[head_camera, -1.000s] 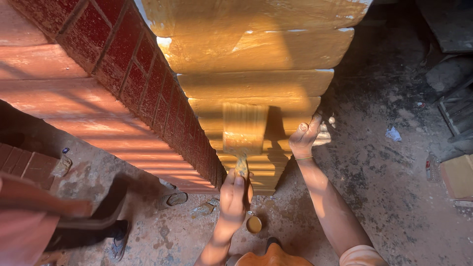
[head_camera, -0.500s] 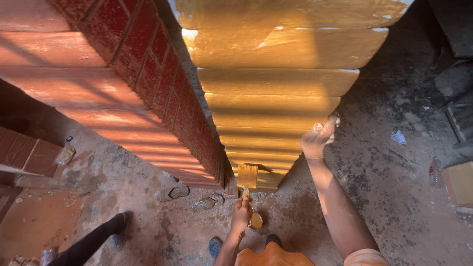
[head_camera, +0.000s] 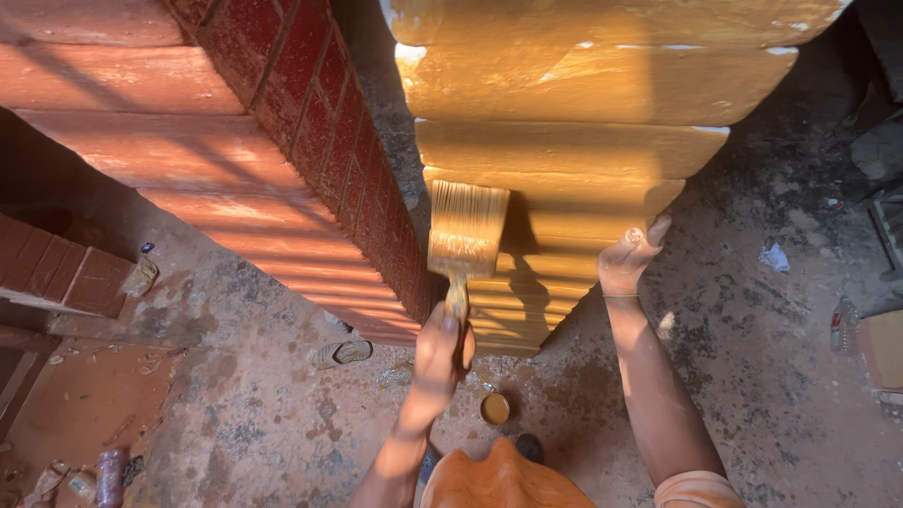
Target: The person paints a corrugated wall section yellow using a paintbrush and a small paint can. They dip the brush into the paint and apply it to the wall, then squat to reach the lower areas near the floor.
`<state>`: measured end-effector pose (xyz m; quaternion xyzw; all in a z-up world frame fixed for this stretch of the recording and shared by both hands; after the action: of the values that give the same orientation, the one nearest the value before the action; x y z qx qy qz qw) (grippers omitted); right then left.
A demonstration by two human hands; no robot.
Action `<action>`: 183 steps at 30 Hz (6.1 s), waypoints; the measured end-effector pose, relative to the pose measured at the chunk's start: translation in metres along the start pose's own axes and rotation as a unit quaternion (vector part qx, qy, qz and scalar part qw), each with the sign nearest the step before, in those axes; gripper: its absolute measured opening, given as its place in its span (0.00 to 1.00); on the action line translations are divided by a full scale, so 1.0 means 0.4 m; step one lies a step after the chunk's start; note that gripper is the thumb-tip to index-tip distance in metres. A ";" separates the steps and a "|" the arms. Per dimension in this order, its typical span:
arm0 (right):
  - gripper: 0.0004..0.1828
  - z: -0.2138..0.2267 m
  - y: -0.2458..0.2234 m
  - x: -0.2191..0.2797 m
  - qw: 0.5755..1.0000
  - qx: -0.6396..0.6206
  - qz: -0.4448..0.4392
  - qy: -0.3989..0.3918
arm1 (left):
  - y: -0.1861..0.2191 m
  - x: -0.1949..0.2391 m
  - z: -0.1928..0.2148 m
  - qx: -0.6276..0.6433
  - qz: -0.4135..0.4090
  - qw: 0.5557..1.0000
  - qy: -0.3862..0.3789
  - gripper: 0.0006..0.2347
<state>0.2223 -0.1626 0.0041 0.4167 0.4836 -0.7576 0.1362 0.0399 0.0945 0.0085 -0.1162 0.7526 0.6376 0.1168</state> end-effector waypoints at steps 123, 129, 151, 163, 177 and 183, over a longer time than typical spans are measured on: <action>0.24 0.140 0.018 1.211 0.762 0.112 -0.513 -0.379 | -0.702 0.496 0.344 -0.412 0.228 0.846 -0.250 0.32; 0.30 0.153 -0.041 1.350 0.709 0.152 -0.578 -0.374 | -0.670 0.497 0.405 -0.430 0.265 0.825 -0.253 0.32; 0.29 0.099 0.017 1.452 0.714 0.130 -0.537 -0.430 | -0.642 0.667 0.501 -0.474 0.317 0.790 -0.223 0.34; 0.19 -0.171 -0.007 1.649 0.711 0.140 -0.625 -0.291 | -0.802 0.601 0.784 -0.478 0.297 0.760 -0.325 0.34; 0.23 -0.241 0.706 2.025 0.658 0.250 -0.570 -0.423 | -1.746 0.624 0.612 -0.462 0.217 0.708 -0.487 0.29; 0.19 -0.295 0.927 2.219 0.609 0.233 -0.612 -0.448 | -2.098 0.689 0.508 -0.474 0.184 0.620 -0.597 0.26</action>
<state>-0.0394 -0.0716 -0.9246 -0.3499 0.3115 -0.8440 -0.2612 0.0566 0.1537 -0.8959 0.3920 0.1158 0.8432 0.3491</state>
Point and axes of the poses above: each hand's wrist, its own x-axis away from the middle knuckle, its own z-axis out of the back of the hand, y = z × x, the point moved 4 cm from there along -x, towards the middle knuckle, and after that the axes turned 3 degrees about -y, right-handed, at the moved point
